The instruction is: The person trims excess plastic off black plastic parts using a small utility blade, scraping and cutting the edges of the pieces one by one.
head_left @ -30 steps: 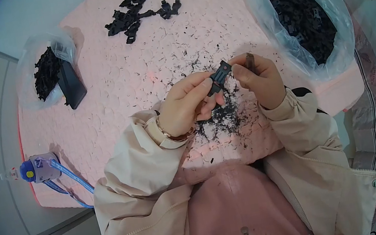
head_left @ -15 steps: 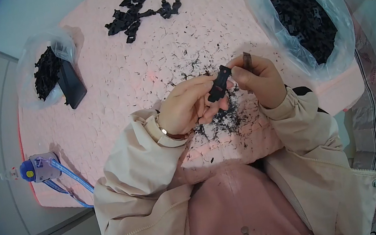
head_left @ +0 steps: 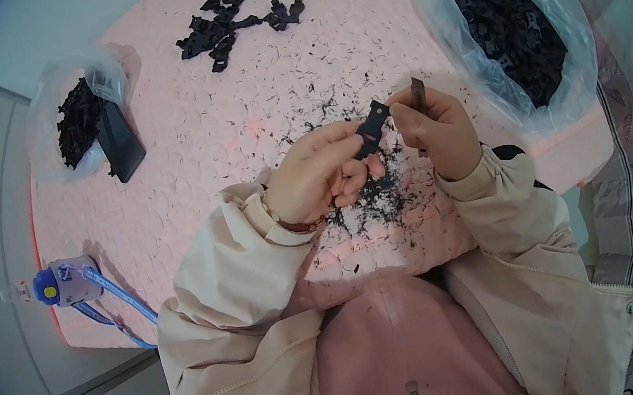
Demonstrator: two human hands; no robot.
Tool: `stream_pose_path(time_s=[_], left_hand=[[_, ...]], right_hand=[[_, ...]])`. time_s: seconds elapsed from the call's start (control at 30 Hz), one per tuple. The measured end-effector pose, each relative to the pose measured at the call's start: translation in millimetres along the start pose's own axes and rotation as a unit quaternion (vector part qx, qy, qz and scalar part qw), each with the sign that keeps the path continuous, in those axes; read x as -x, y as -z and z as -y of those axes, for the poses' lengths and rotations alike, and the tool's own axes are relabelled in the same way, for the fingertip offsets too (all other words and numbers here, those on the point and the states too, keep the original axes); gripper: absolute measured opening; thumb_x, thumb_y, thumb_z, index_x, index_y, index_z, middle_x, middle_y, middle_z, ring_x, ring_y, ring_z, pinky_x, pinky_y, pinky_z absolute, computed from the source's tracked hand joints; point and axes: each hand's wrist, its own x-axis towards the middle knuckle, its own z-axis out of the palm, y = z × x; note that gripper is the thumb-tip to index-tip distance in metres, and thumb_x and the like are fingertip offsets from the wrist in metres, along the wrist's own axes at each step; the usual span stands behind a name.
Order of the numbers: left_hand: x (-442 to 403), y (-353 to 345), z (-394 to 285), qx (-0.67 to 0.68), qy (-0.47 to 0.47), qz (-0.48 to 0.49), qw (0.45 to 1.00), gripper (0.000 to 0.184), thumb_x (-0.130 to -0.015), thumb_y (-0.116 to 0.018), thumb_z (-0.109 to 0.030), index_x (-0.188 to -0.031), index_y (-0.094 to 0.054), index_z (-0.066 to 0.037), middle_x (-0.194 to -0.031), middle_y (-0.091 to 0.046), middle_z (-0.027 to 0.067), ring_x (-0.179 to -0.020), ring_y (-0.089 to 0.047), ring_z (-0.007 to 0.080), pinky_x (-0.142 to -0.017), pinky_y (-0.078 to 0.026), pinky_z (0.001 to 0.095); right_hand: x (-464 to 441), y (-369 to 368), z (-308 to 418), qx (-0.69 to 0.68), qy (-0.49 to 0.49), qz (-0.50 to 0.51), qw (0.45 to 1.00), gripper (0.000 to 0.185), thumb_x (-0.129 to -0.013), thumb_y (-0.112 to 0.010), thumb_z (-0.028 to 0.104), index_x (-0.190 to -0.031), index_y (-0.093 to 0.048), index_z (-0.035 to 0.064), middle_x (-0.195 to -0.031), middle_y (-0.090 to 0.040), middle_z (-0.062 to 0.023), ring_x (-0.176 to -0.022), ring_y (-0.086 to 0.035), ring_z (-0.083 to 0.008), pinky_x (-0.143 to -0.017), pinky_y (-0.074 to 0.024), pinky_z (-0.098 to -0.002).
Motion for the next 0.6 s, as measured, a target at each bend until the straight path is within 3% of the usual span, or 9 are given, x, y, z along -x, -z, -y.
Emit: stream_pose_path(time_s=[0.13,0.27,0.37,0.47,0.6], left_hand=[[0,3,3,-0.136,-0.034,-0.012,0.99,0.018,-0.087,-0.042,-0.011,-0.096,-0.049,0.003,-0.076,-0.056,0.0066,-0.049,-0.039,0.0031,-0.041,-0.032,0.0165],[3,-1,1,-0.093,-0.028,0.02,0.995,0.022,-0.088,-0.042,-0.012,-0.102,-0.049,0.003,-0.076,-0.055,0.0049,-0.049,-0.039,0.0034,-0.042,-0.033,0.0164],[4,-1,1,-0.023,-0.001,0.048,0.999,0.026,-0.088,-0.041,-0.013,-0.107,-0.047,0.003,-0.076,-0.055,0.0042,-0.049,-0.04,0.0041,-0.043,-0.033,0.0162],[6,0,0,-0.04,-0.004,0.054,0.998,0.028,-0.088,-0.042,-0.013,-0.11,-0.046,0.004,-0.074,-0.055,0.0045,-0.048,-0.041,0.0048,-0.043,-0.034,0.0162],[7,-5,-2,-0.121,-0.069,-0.037,0.99,0.028,-0.085,-0.046,-0.01,-0.109,-0.045,0.006,-0.071,-0.056,0.0065,-0.043,-0.04,0.0045,-0.041,-0.033,0.0165]], right_hand=[[0,-2,-1,-0.015,0.008,-0.014,1.0,0.018,-0.08,-0.057,0.017,-0.087,-0.059,0.0005,-0.061,-0.048,0.0044,-0.052,-0.038,-0.0018,-0.047,-0.0283,-0.0173],[-3,4,-8,-0.095,-0.009,0.016,0.995,0.019,-0.08,-0.057,0.017,-0.09,-0.057,0.0004,-0.06,-0.046,0.0049,-0.051,-0.036,-0.0019,-0.046,-0.0276,-0.0176],[-4,2,-7,-0.109,-0.012,0.019,0.994,0.016,-0.084,-0.05,0.013,-0.093,-0.053,0.0005,-0.056,-0.041,0.0023,-0.046,-0.031,-0.0041,-0.044,-0.025,-0.0198],[-2,1,-6,-0.075,-0.005,0.034,0.997,0.02,-0.083,-0.053,0.017,-0.093,-0.056,-0.0002,-0.063,-0.046,0.0037,-0.053,-0.038,-0.0037,-0.048,-0.0302,-0.019],[0,-10,0,0.057,0.165,-0.023,0.984,0.018,-0.085,-0.049,0.013,-0.095,-0.055,-0.0006,-0.067,-0.048,0.0016,-0.06,-0.042,-0.0073,-0.053,-0.0358,-0.0232]])
